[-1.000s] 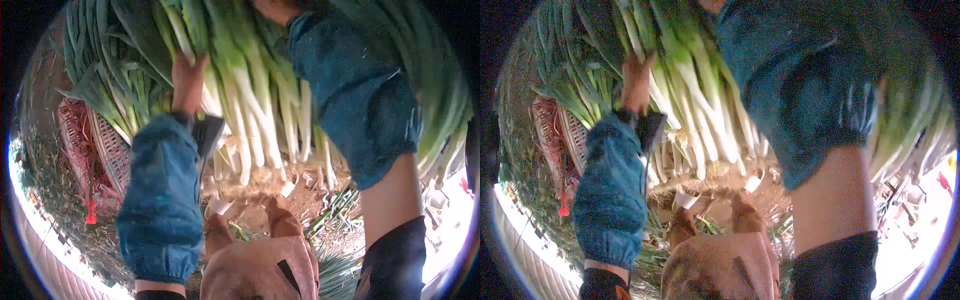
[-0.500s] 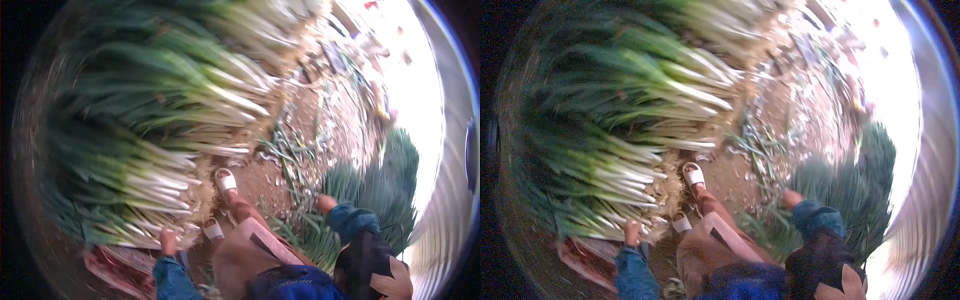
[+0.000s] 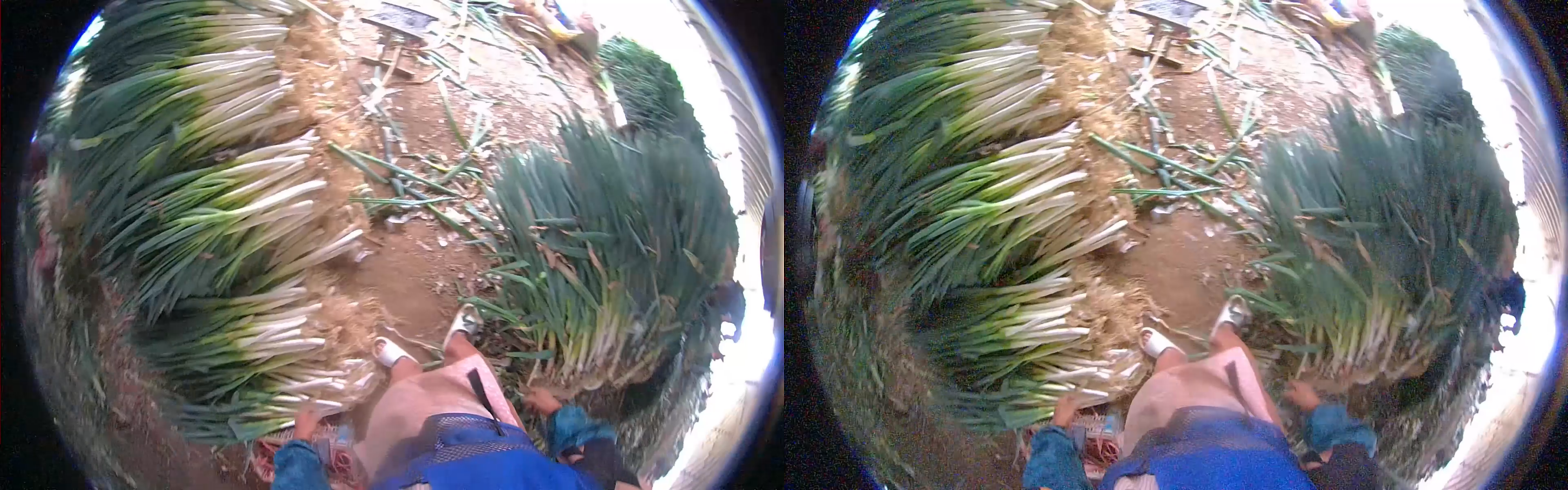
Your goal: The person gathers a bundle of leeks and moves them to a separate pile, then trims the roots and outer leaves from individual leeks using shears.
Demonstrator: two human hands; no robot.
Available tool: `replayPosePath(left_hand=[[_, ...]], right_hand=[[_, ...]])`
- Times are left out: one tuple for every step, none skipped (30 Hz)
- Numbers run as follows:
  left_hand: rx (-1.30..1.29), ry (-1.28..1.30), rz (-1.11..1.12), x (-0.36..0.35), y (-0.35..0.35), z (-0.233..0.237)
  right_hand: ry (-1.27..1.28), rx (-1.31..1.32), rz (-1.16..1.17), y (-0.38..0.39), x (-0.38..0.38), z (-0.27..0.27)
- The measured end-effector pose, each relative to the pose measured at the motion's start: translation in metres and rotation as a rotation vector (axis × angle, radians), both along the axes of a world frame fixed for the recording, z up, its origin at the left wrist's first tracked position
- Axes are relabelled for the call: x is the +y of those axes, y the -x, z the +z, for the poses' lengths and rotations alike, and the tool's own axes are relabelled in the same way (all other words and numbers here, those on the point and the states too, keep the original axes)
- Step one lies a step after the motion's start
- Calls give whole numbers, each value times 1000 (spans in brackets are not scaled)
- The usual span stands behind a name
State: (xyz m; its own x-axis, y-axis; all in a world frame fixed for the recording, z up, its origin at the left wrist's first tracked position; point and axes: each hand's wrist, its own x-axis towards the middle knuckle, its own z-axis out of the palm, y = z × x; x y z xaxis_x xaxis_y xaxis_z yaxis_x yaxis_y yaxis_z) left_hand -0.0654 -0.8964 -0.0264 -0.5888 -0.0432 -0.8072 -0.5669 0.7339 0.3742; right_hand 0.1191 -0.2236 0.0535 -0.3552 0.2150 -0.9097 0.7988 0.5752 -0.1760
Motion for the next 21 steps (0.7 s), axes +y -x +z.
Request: replayPosePath(left_hand=[[-126, 104, -33, -8, 5, -24], [-15, 45, 98, -7, 15, -31], [-42, 10, 175, 23, 55, 12], [57, 5, 131, 37, 79, 18], [155, 0, 87, 47, 97, 22], [208, -57, 43, 59, 116, 26], [257, -115, -6, 71, 130, 31], [235, -181, 68, 84, 141, 37], [210, -251, 141, 99, 151, 42], [180, -322, 214, 110, 158, 46], [191, -335, 214, 118, 161, 47], [201, -345, 218, 123, 159, 47], [208, -351, 223, 121, 155, 49], [188, -302, 259, 116, 154, 58], [165, -255, 303, 113, 150, 74], [139, -209, 355, 113, 144, 86], [16, -180, 549, 107, 134, 92], [-110, -148, 747, 95, 116, 95], [-111, -148, 841, 69, 76, 75], [-135, -73, 955, 72, 52, 85], [-167, 11, 1070, 82, 34, 104]], right_hand=[[34, 41, 112, 4, -10, 23], [61, 88, 219, 6, -19, 47], [23, 77, 224, -14, -17, 43], [-20, 69, 227, -34, -8, 33], [-41, 13, 112, -17, -9, 41], [-60, -46, -5, 2, -16, 60], [-79, -109, -126, 27, -24, 76], [-107, -100, 2, 44, -21, 69], [-139, -94, 129, 63, -19, 60], [-172, -91, 256, 82, -16, 54], [-89, 15, 204, 122, -21, 66], [-22, 232, 354, 152, -18, 51], [-58, 240, 457, 187, -17, 30], [-22, 328, 487, 262, -42, 59], [60, 238, 525, 329, -54, 66], [175, 440, 451, 391, -73, 81], [205, 642, 547, 428, -67, 27], [165, 675, 787, 478, -69, -1], [254, 757, 813, 552, -105, 12], [217, 768, 981, 608, -124, -20], [259, 667, 1136, 671, -152, -31]])
